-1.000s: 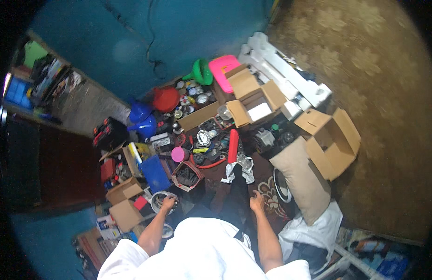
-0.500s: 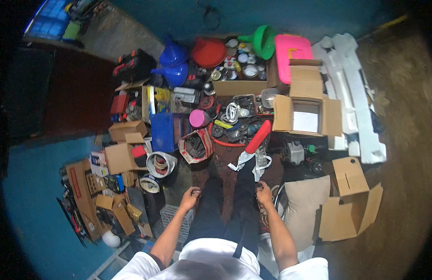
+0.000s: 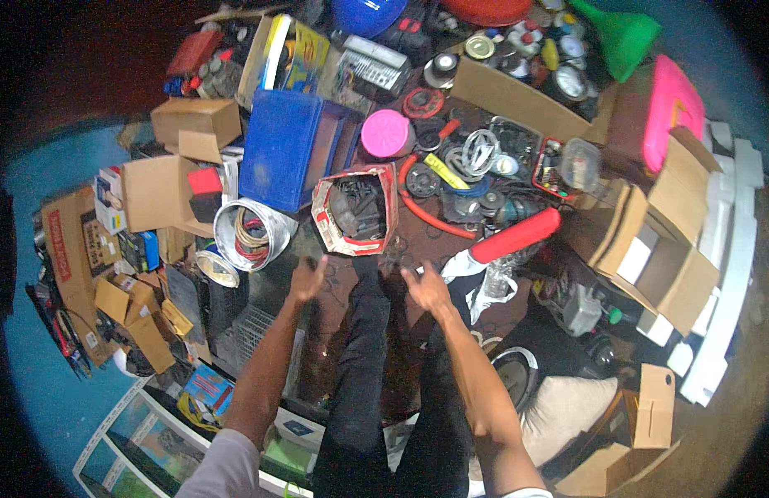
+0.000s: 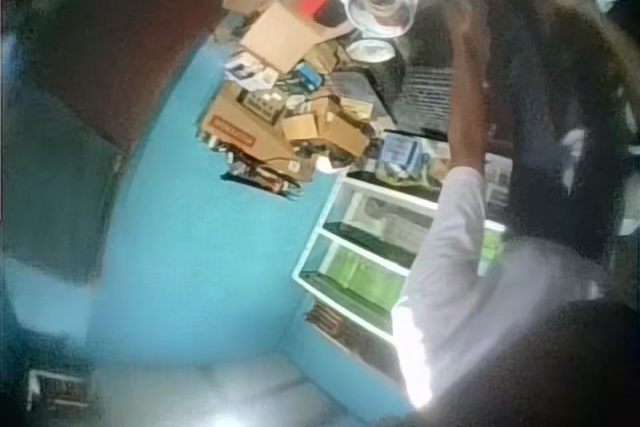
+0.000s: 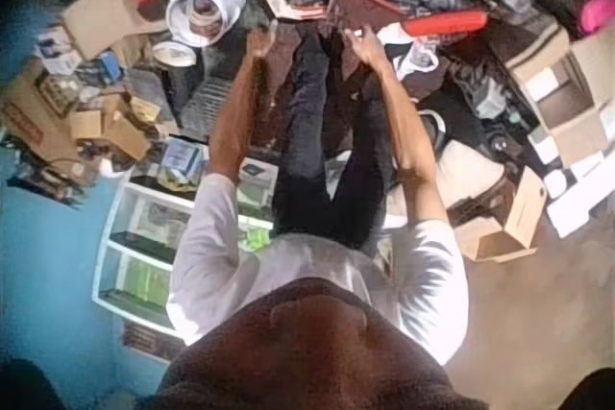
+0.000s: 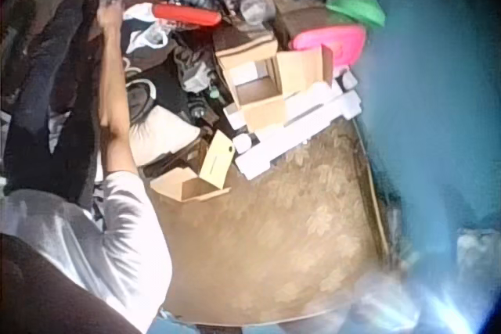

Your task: The person picks up mechanical parts from boxes, places them into bags, and moves a boxed electronic item onto a shelf.

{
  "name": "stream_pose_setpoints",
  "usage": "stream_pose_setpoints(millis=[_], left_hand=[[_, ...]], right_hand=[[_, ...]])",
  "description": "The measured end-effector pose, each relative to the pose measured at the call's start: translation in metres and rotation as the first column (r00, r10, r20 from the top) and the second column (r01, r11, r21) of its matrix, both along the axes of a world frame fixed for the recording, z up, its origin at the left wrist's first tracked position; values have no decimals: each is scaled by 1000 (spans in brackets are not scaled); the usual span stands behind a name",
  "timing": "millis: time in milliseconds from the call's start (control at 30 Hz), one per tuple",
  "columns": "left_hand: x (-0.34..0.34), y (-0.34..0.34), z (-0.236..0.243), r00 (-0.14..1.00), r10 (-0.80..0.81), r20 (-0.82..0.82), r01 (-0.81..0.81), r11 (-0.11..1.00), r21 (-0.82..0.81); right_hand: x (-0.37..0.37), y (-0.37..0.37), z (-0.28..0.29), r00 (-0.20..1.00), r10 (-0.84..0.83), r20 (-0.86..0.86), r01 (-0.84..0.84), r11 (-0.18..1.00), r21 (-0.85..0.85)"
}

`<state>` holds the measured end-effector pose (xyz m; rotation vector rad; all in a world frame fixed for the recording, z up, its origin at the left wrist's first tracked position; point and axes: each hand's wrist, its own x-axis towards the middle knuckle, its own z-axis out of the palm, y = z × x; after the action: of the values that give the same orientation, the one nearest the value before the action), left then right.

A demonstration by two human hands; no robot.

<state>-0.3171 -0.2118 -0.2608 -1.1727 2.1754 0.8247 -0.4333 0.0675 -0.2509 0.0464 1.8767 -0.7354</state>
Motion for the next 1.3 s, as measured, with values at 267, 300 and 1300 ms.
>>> stream_pose_setpoints(millis=[267, 300, 1300], left_hand=[[-31, -50, -120, 991, 128, -25, -128, 992, 10], [-44, -31, -123, 996, 89, -6, -89, 996, -19], [-100, -9, -85, 448, -882, -145, 870, 468, -153]], right_hand=[[-24, -142, -97, 975, -69, -210, 105, 981, 164], [-28, -126, -115, 971, -62, -232, 115, 968, 224], [-22, -102, -136, 961, -9, -278, 35, 996, 87]])
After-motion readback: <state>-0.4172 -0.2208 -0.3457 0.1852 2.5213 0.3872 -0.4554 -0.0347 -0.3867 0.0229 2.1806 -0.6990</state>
